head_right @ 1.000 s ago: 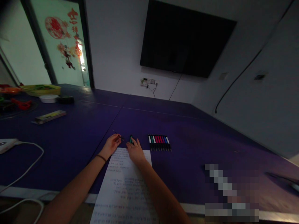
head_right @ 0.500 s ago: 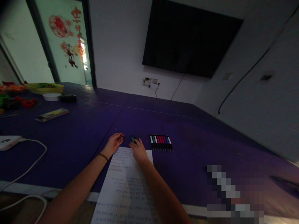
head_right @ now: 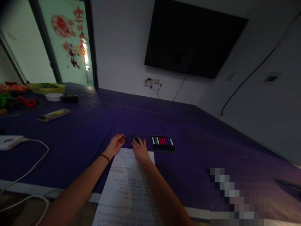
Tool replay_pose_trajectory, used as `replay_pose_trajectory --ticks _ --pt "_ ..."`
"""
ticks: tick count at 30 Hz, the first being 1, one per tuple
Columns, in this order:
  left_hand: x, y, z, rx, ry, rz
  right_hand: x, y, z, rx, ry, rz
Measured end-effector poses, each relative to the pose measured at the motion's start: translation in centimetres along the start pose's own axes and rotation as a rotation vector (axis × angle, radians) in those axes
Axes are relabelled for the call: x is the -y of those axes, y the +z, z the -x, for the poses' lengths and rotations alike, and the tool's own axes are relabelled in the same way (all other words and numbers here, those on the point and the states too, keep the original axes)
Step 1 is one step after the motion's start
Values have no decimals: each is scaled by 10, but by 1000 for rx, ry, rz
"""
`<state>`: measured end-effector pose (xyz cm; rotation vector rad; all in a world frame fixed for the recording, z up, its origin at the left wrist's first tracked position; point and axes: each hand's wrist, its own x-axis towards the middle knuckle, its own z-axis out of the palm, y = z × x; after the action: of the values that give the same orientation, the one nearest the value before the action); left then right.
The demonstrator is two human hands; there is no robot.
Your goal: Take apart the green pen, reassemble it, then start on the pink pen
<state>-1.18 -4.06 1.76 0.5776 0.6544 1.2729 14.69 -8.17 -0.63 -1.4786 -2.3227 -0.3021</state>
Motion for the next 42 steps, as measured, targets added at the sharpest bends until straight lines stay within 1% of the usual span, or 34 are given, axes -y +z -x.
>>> replay_pose_trajectory --ticks 6,11,17,23,30,32,35,39,42 --pt "0 0 0 -12 -7 10 1 -2 0 13 -56 -25" --pt "0 1 1 -2 12 -5 1 -5 -1 10 -96 -137" --pt "2 2 2 45 22 -5 1 -6 -1 40 -41 -259" --pt "6 4 3 104 24 -17 2 -2 -1 27 7 -289" --pt "6 6 6 168 2 -75 7 -9 -2 36 48 -247" --pt "6 6 7 178 1 -90 7 -11 -1 -2 74 -284" --pt "6 7 8 179 0 -89 2 -12 0 -149 181 -441" --pt "6 6 8 180 1 -77 -7 -15 0 -380 383 -822" --pt "7 6 7 194 -5 -68 -8 -18 -2 -455 457 -1068"
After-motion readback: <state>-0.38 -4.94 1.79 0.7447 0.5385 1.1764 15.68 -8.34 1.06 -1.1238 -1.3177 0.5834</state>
